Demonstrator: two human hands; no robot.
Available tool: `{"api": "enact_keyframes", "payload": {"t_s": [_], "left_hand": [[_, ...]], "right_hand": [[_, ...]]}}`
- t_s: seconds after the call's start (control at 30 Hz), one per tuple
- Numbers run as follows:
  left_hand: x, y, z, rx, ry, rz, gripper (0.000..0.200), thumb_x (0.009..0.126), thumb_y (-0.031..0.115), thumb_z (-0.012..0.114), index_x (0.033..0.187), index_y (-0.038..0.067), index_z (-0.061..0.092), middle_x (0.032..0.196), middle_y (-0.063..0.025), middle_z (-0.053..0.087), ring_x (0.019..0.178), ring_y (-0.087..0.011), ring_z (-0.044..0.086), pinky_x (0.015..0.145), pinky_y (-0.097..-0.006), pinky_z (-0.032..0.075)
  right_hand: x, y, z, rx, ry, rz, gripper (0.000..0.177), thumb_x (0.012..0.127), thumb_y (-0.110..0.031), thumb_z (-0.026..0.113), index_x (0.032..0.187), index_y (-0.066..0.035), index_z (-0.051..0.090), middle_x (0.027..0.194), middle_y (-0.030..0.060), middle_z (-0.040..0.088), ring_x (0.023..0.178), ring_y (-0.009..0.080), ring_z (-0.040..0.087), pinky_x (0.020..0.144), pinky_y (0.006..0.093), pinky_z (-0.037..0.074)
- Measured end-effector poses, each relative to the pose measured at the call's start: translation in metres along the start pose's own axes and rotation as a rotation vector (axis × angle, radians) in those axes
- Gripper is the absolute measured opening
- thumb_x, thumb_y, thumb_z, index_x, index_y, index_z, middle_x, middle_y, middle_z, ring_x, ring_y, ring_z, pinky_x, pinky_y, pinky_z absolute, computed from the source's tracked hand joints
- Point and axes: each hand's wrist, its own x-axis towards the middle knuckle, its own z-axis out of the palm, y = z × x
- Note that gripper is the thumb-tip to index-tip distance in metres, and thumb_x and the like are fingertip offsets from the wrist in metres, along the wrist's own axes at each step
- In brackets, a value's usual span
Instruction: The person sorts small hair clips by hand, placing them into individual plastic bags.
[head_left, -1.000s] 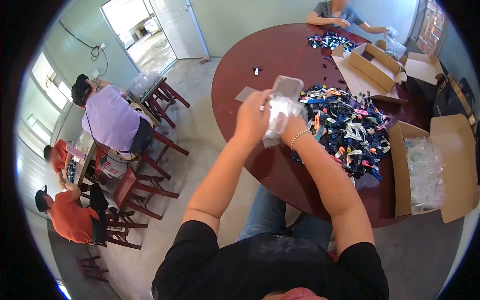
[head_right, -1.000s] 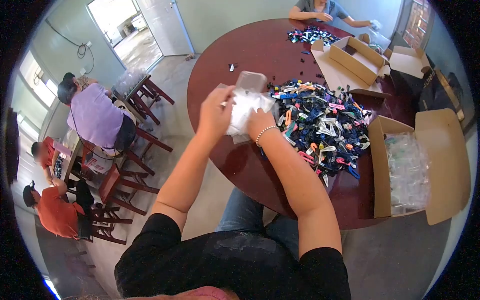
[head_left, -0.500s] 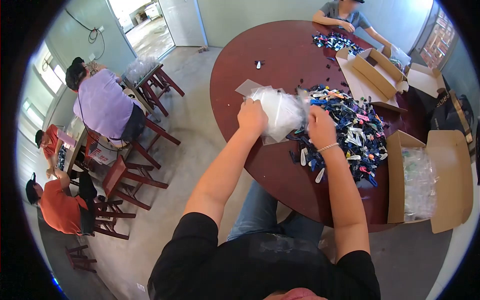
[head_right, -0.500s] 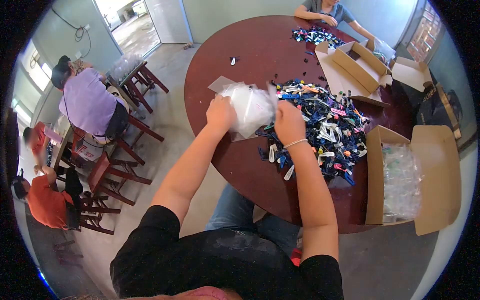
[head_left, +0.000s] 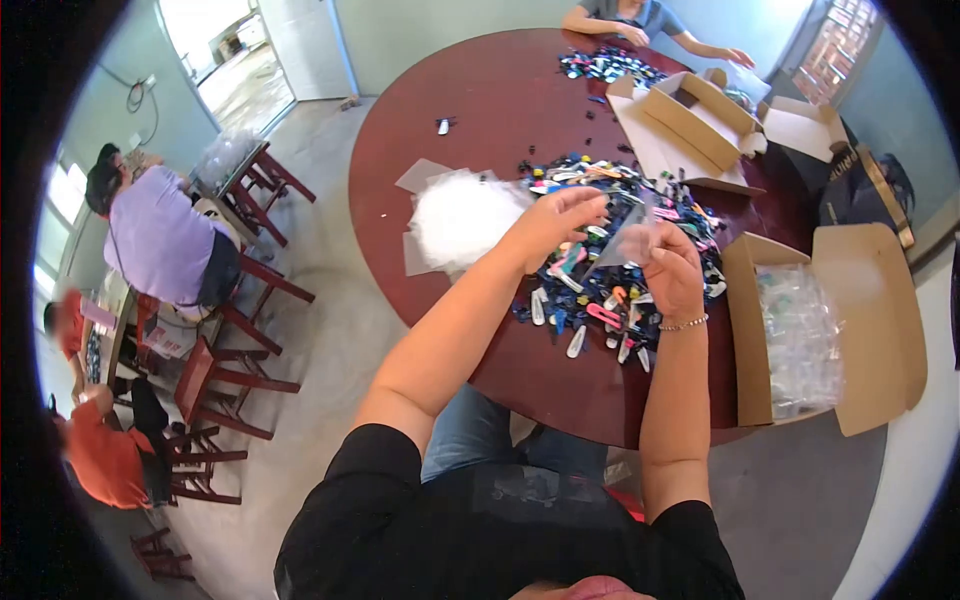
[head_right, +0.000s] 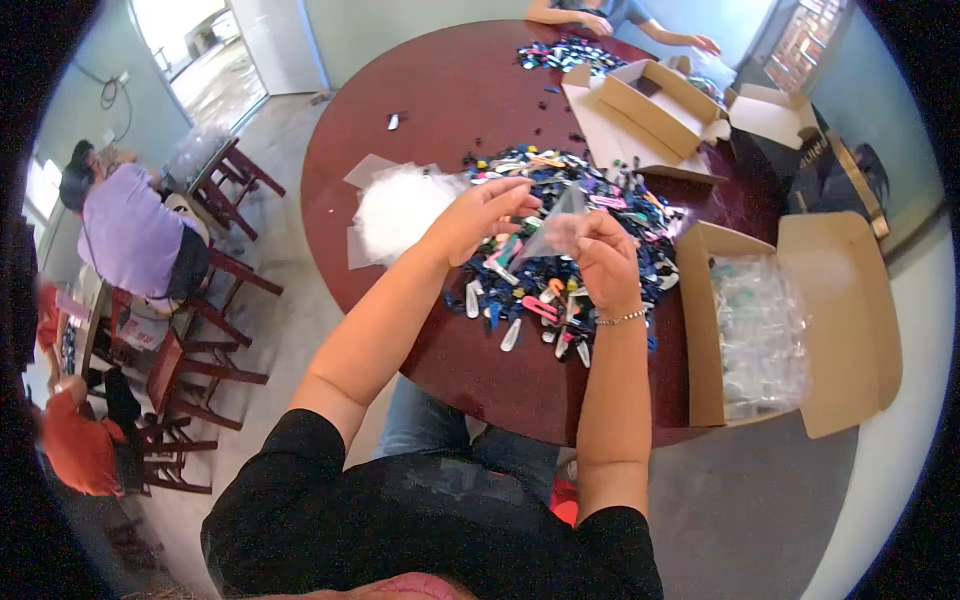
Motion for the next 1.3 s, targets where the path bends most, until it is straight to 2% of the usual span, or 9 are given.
{"api": "enact_keyframes", "payload": {"t_s": [0.07,0.2,0.53,0.73,0.83,1.0,1.1,1.17,1.3], "left_hand": [[0.003,0.000,0.020,0.031,-0.139,0.039,0.053,0.093,0.035,0.063,0.131,-0.001,0.052,0.118,-0.0089,0.061,0.108,-0.0148,0.055,0.091,-0.0319,0.045],[0.018,-0.022,0.028,-0.023,-0.210,0.028,0.039,0.081,0.011,0.076,0.116,0.002,0.063,0.094,-0.0007,0.067,0.075,-0.0061,0.060,0.068,-0.0191,0.046],[0.001,-0.013,0.017,0.112,-0.197,-0.028,0.014,0.083,0.014,0.073,0.091,0.002,0.075,0.084,-0.0057,0.073,0.075,-0.0090,0.065,0.068,-0.0220,0.050],[0.003,-0.020,0.017,0.216,-0.089,0.010,0.015,0.083,0.015,0.072,0.088,0.001,0.075,0.084,-0.0061,0.073,0.075,-0.0092,0.066,0.067,-0.0222,0.049],[0.002,-0.018,0.019,0.228,-0.062,0.043,0.013,0.083,0.013,0.073,0.087,0.001,0.075,0.082,-0.0051,0.073,0.073,-0.0079,0.064,0.066,-0.0222,0.049],[-0.001,-0.017,0.020,0.248,-0.026,0.145,0.012,0.082,0.008,0.073,0.087,-0.002,0.074,0.078,-0.0029,0.070,0.071,-0.0054,0.060,0.064,-0.0218,0.049],[-0.004,-0.013,0.023,0.271,-0.028,0.136,0.013,0.082,0.009,0.074,0.088,-0.001,0.074,0.079,-0.0023,0.070,0.070,-0.0052,0.060,0.063,-0.0217,0.048],[-0.006,-0.008,0.025,0.349,-0.032,0.131,0.013,0.082,0.010,0.074,0.088,-0.001,0.075,0.080,-0.0021,0.071,0.071,-0.0050,0.060,0.063,-0.0214,0.048],[-0.006,-0.010,0.025,0.467,-0.032,0.121,0.012,0.081,0.010,0.074,0.088,0.000,0.075,0.081,-0.0020,0.071,0.072,-0.0048,0.061,0.064,-0.0206,0.048]], "right_hand": [[-0.002,-0.003,-0.018,0.046,-0.060,0.000,0.003,0.083,-0.003,0.054,0.084,-0.003,0.052,0.105,0.0181,0.065,0.100,0.0265,0.065,0.094,0.0421,0.051],[-0.005,-0.013,-0.024,-0.141,0.092,0.049,0.004,0.081,0.001,0.052,0.081,-0.004,0.052,0.088,0.0113,0.065,0.074,0.0168,0.065,0.071,0.0303,0.056],[-0.004,-0.009,-0.014,-0.417,0.278,0.056,0.006,0.089,0.000,0.060,0.093,-0.003,0.057,0.085,0.0067,0.066,0.074,0.0113,0.063,0.067,0.0232,0.051],[-0.003,-0.012,0.009,-0.676,0.392,-0.298,0.021,0.085,0.001,0.066,0.106,-0.001,0.061,0.104,0.0080,0.065,0.093,0.0154,0.062,0.081,0.0281,0.050],[-0.006,-0.021,0.033,-1.448,0.350,-0.692,0.022,0.074,0.001,0.073,0.095,-0.002,0.066,0.102,0.0105,0.066,0.090,0.0244,0.063,0.080,0.0330,0.050],[0.001,-0.017,0.055,-1.609,0.214,-0.718,0.028,0.071,-0.001,0.075,0.098,-0.002,0.067,0.097,0.0105,0.066,0.086,0.0279,0.062,0.079,0.0349,0.050],[0.002,-0.016,0.054,-1.528,0.472,-0.699,0.028,0.071,-0.002,0.075,0.098,-0.003,0.067,0.092,0.0108,0.065,0.082,0.0258,0.062,0.075,0.0335,0.050],[-0.006,-0.020,0.043,-1.409,0.316,-0.363,0.022,0.072,-0.002,0.075,0.091,-0.003,0.066,0.085,0.0091,0.064,0.076,0.0223,0.061,0.069,0.0316,0.050],[-0.011,-0.030,0.050,-1.460,0.192,-0.273,0.014,0.076,-0.003,0.073,0.078,-0.002,0.060,0.073,0.0054,0.062,0.068,0.0197,0.059,0.062,0.0305,0.047]]}}
